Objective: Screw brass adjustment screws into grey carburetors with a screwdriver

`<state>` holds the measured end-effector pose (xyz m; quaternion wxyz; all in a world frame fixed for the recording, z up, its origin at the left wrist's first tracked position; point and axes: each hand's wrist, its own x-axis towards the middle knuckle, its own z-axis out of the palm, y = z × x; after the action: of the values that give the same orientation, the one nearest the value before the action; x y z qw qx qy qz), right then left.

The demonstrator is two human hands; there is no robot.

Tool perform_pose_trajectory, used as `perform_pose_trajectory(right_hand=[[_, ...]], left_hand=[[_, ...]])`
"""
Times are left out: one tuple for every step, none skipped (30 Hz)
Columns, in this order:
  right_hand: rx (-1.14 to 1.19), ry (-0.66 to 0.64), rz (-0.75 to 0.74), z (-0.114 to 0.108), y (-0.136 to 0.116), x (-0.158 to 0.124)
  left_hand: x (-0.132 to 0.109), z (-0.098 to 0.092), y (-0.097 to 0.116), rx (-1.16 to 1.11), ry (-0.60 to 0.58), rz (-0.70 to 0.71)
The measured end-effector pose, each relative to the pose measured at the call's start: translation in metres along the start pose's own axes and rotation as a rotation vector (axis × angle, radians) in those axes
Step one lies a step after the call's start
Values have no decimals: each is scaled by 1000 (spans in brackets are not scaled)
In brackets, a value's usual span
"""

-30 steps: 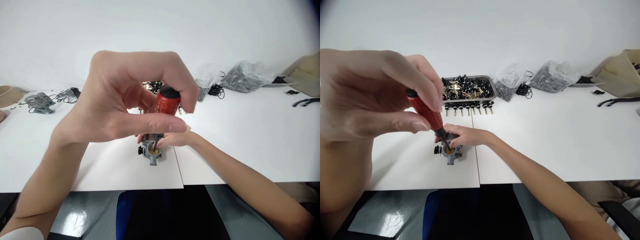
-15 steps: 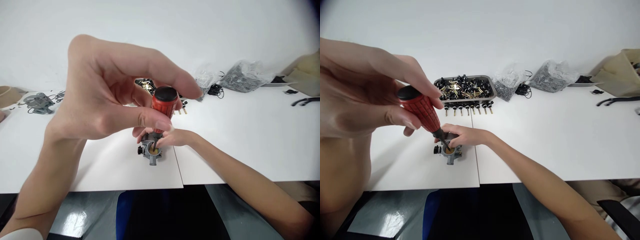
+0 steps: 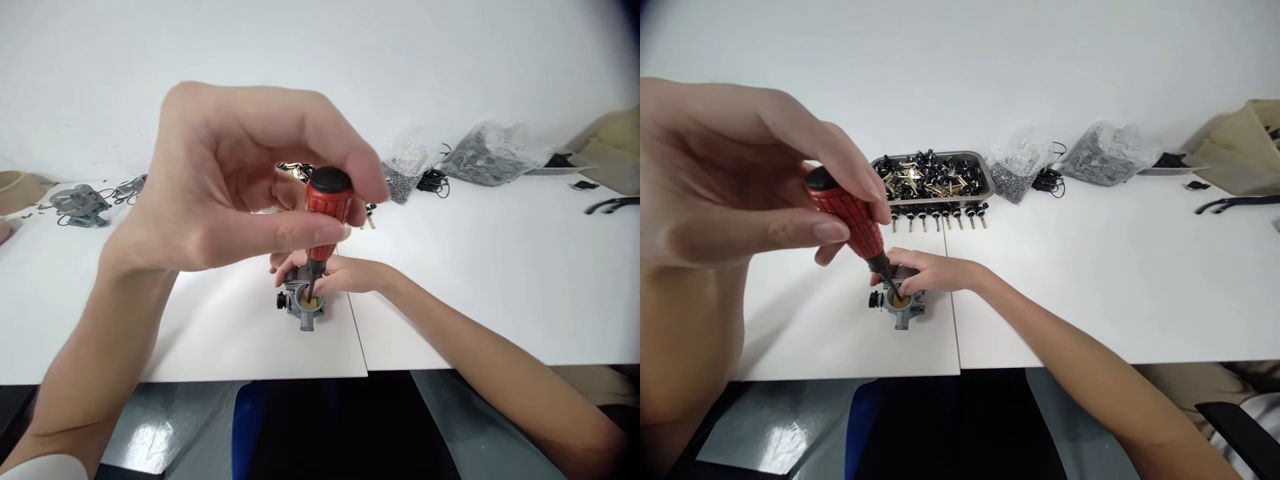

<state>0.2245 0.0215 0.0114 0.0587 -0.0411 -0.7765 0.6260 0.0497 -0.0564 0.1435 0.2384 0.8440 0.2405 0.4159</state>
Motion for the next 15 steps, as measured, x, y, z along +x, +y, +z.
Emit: perform_pose_trajectory(right_hand=[[-2, -1, 5, 0, 0, 0], [-1, 1, 10, 0, 0, 0], [5, 4, 14, 1, 0, 0], [17, 8, 16, 1, 0, 1], [30, 11, 19, 2, 0, 1], [41, 12, 25, 2, -1, 1], [47, 14, 32, 3, -1, 1], [46, 16, 41, 3, -2, 2], [38, 16, 49, 3, -2, 2], [28, 16, 52, 3, -2, 2], [17, 15, 50, 3, -1, 3], [10, 13, 44, 3, -1, 3], [6, 10, 35, 3, 0, 3], [5, 9, 26, 3, 1, 4], [4, 8, 20, 3, 1, 4]], left_hand=[[0, 0, -1, 6, -1, 22], [0, 0, -3, 8, -2, 44], [-1, 1, -4, 9, -1, 61], [-1, 1, -5, 9, -5, 69], [-1, 1, -6, 11, -10, 73], [-2, 1, -7, 16, -5, 72], [-2, 0, -8, 22, 1, 71], [-2, 0, -8, 22, -1, 77], [-2, 0, -9, 17, -15, 80], [-1, -1, -9, 11, -33, 80], [-1, -2, -10, 8, -41, 69], [-1, -2, -10, 8, -48, 55], [-1, -3, -11, 10, -53, 44], [-1, -3, -11, 15, -55, 34], [-1, -4, -12, 17, -55, 23]])
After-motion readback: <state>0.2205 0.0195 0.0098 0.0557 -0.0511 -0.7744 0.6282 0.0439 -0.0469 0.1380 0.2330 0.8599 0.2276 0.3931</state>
